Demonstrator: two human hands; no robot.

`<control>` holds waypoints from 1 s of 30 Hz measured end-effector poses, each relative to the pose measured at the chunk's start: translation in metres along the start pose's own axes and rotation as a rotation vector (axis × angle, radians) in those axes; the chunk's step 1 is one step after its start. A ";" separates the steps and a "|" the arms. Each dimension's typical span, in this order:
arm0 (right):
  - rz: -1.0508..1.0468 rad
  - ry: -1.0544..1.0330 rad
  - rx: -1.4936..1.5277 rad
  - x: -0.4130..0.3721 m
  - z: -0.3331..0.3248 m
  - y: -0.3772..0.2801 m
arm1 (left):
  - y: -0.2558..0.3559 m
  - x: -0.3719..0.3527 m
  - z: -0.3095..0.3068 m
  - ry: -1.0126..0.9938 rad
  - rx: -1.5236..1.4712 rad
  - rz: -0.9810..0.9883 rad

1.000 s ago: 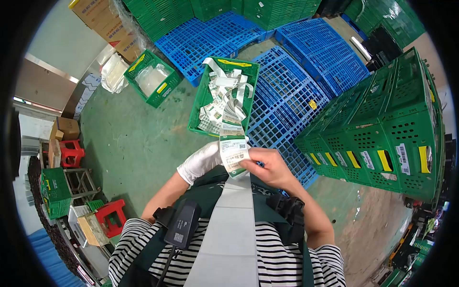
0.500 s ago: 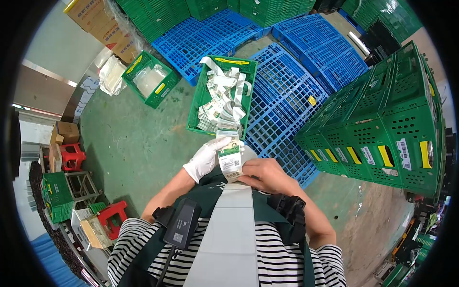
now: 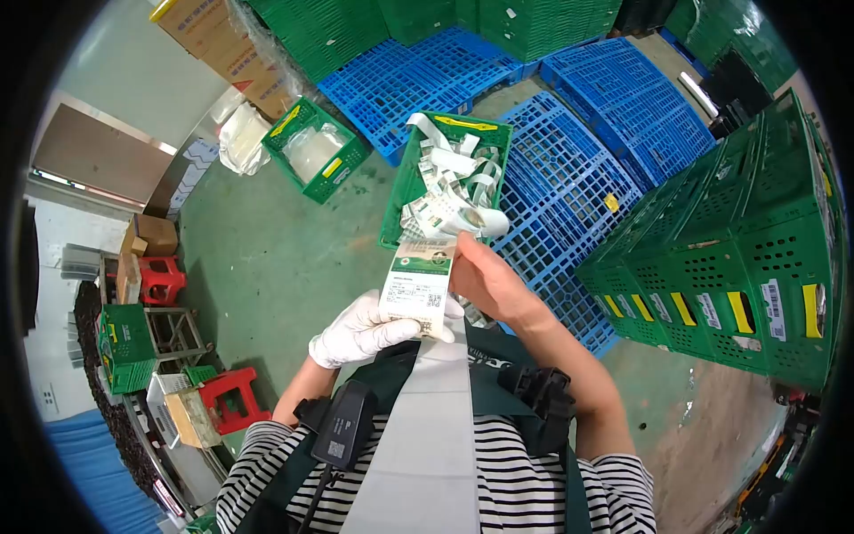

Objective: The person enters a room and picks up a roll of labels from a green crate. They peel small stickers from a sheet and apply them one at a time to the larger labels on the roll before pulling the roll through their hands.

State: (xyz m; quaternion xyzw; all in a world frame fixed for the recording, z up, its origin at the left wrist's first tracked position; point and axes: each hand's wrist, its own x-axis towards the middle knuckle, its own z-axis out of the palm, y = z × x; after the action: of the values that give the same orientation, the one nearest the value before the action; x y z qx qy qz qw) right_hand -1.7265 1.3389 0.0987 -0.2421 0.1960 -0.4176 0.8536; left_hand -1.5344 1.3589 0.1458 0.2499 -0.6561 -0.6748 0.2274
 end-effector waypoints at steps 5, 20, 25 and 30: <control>0.008 0.169 -0.343 -0.003 0.015 -0.013 | -0.011 -0.012 0.008 0.037 -0.042 -0.207; -0.485 -0.095 -1.612 -0.041 -0.007 0.002 | -0.057 0.026 -0.003 0.150 -0.576 -0.143; -0.474 -0.089 -1.794 -0.054 -0.014 0.005 | -0.054 0.044 0.001 0.199 -0.722 -0.069; -0.275 -0.002 -1.125 -0.057 -0.040 0.012 | -0.037 0.038 0.007 0.162 -0.371 -0.073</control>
State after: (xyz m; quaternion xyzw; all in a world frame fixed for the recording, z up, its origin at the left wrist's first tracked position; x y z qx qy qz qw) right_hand -1.7736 1.3814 0.0674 -0.6822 0.3538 -0.3562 0.5315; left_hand -1.5673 1.3418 0.1070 0.2809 -0.4907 -0.7695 0.2969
